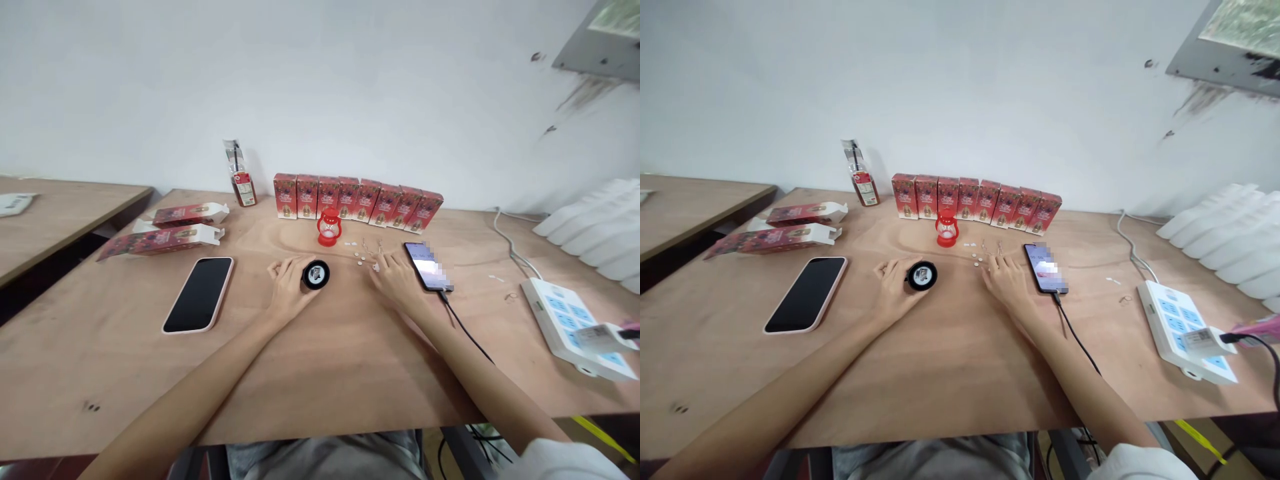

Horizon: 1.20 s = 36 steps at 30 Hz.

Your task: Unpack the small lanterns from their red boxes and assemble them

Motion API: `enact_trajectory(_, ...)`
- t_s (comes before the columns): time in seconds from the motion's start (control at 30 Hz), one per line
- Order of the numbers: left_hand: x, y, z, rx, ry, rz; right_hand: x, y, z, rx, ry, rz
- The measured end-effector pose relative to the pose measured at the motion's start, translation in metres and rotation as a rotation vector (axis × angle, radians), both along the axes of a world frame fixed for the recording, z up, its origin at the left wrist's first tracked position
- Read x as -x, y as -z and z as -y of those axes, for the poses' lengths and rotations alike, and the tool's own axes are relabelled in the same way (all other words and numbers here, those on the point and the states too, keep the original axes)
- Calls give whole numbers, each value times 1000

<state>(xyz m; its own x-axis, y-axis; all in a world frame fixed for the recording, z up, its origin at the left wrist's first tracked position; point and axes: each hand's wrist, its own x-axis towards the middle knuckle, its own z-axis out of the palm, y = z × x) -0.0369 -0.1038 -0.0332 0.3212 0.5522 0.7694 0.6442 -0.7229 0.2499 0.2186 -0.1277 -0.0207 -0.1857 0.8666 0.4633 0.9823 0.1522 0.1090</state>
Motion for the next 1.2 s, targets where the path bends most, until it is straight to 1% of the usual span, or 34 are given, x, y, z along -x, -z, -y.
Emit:
enact_trajectory(0.07,0,0,0,0,7,-8,12,-1,0,-121,-45,-21)
enact_trajectory(0.1,0,1,1,0,6,-14,20,-2,1,-187,-97,-42)
enact_trajectory(0.17,0,0,1,-7,0,-28,37,-5,4,-298,-270,-136)
enact_trajectory(0.23,-1,0,2,-21,-2,-40,55,-10,7,-358,-472,-232)
enact_trajectory(0.3,-1,-1,3,-39,1,-46,69,-13,8,-389,-601,-280)
enact_trajectory(0.33,-1,-2,3,-48,3,-45,75,-14,8,-399,-629,-284)
enact_trajectory(0.43,-1,-3,4,-57,-4,-43,84,-12,3,-428,-644,-239)
enact_trajectory(0.63,-1,-1,3,-52,-39,-54,85,0,-9,-569,-705,-116)
enact_trajectory(0.73,-1,-1,4,-49,-52,-61,85,2,-12,-597,-730,-76)
enact_trajectory(1.0,0,0,3,-45,-108,-121,85,0,-18,-593,-752,-56)
enact_trajectory(1.2,1,2,1,-46,-143,-158,85,-1,-18,-516,-729,-110)
